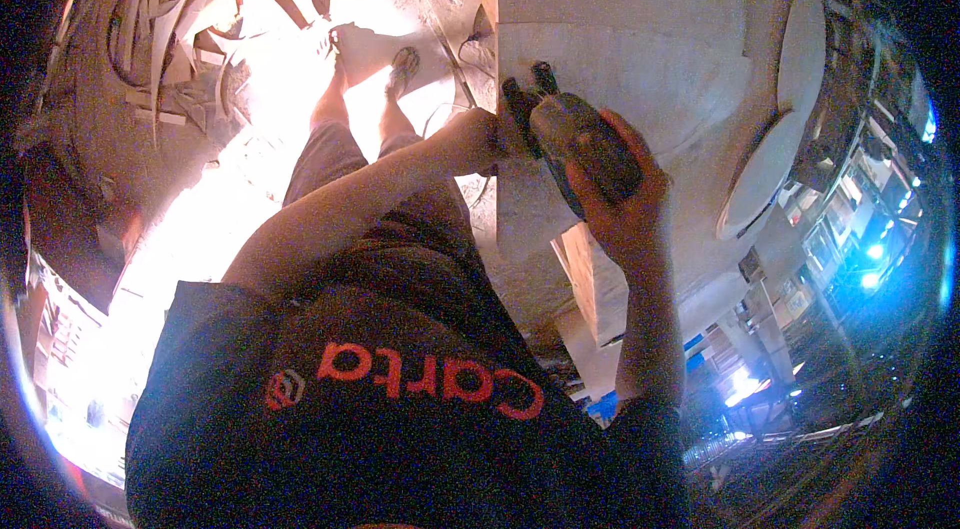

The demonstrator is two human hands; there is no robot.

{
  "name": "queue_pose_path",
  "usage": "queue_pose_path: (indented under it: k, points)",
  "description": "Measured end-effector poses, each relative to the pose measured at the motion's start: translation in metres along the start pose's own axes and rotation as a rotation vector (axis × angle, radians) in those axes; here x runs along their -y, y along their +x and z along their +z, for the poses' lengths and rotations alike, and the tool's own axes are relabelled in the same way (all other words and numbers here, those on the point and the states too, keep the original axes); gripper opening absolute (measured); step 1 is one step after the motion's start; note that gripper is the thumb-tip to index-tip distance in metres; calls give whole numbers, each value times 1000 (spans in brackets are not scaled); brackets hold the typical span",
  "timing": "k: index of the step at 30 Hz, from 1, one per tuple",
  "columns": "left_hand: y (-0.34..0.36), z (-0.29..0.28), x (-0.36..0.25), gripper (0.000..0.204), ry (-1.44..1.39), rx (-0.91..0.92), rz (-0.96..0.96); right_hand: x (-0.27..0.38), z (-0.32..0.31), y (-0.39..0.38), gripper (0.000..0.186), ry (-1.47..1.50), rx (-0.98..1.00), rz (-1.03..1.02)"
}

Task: The person uses a jigsaw to cut a circular shape out of a large sheet of plywood. They guide the tool along a marked line, remove the cut piece, and place it aside.

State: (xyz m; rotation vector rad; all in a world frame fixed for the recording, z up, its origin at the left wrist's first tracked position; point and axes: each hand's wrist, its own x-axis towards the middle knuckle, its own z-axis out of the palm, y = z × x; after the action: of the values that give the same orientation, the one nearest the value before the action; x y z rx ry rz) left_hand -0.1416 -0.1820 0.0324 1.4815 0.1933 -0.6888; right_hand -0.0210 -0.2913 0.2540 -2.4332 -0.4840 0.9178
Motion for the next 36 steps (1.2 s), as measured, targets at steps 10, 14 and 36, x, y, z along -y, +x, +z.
queue_pose_path:
  k: [10, 14, 36]
  points:
    - [15, -10, 9, 43, 108, 9, 113, -11, 5, 12, 59, -13, -25, -24]
    - [13, -8, 4, 26, -22, 14, -20, -7, 5, 12, 58, 8, -28, -11]
    - [12, -8, 5, 24, 121, -71, 107, 2, 6, 17, 56, -31, -22, -50]
